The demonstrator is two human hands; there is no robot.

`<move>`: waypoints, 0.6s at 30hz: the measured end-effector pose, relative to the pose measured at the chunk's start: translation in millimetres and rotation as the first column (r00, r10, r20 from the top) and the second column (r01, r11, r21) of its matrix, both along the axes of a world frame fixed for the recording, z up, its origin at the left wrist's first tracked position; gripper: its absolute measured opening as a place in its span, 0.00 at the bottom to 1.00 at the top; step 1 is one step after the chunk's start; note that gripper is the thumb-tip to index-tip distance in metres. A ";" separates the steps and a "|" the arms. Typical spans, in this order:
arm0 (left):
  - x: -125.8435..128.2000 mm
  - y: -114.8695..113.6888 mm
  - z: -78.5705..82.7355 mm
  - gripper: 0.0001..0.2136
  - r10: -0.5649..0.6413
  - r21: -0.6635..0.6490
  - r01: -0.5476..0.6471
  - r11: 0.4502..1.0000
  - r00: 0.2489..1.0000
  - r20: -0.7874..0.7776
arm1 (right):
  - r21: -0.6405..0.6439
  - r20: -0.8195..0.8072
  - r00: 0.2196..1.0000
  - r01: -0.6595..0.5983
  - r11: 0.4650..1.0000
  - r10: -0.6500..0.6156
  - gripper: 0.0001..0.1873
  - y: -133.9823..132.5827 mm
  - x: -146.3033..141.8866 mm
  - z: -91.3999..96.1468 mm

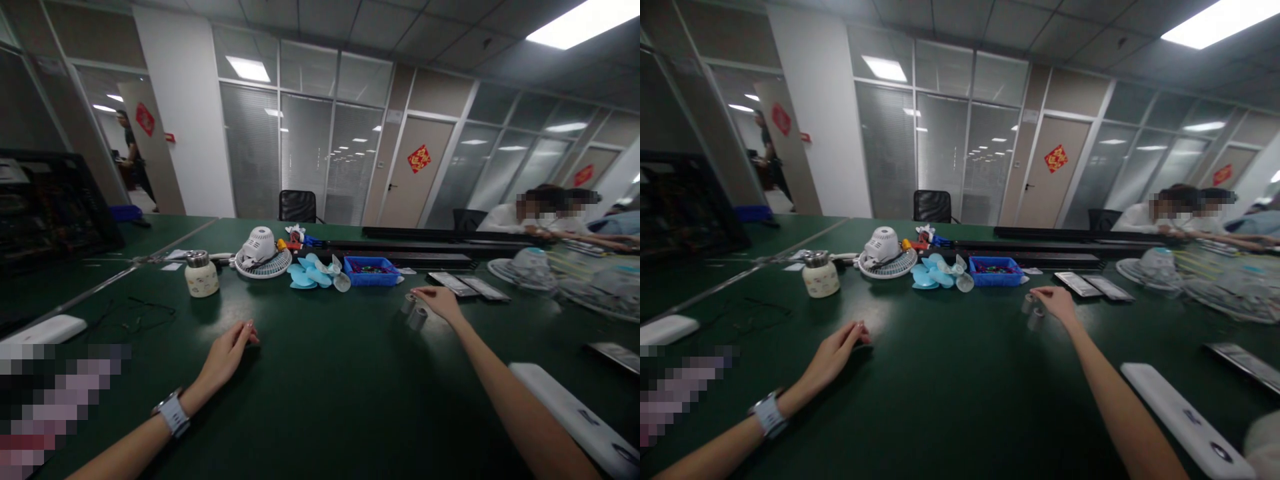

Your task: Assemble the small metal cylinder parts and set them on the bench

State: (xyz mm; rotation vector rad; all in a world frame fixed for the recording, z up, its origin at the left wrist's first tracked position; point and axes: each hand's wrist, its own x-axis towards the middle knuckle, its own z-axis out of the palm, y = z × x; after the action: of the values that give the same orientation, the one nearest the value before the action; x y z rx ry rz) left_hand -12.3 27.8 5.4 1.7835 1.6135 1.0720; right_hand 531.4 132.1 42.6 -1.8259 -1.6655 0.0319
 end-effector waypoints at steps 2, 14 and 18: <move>-0.4 0.8 -0.5 0.22 -0.004 0.000 0.004 1.000 1.000 -0.006 | -0.022 0.015 0.999 -0.028 0.999 0.028 0.16 -2.3 1.4 -0.3; -0.2 1.7 0.1 0.22 0.005 -0.003 -0.005 1.000 1.000 -0.029 | -0.007 0.064 0.998 -0.012 1.000 0.012 0.17 -3.4 -6.6 0.8; -0.2 2.0 -0.6 0.22 0.010 0.005 -0.009 1.000 1.000 -0.028 | -0.026 0.028 0.999 -0.033 0.999 0.034 0.16 -2.5 -3.5 -2.2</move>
State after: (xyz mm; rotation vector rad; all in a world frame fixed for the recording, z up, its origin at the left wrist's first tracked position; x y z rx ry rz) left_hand -12.6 29.8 4.9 1.8030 1.6385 1.0606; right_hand 527.9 129.6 40.4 -1.8254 -1.7225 0.0427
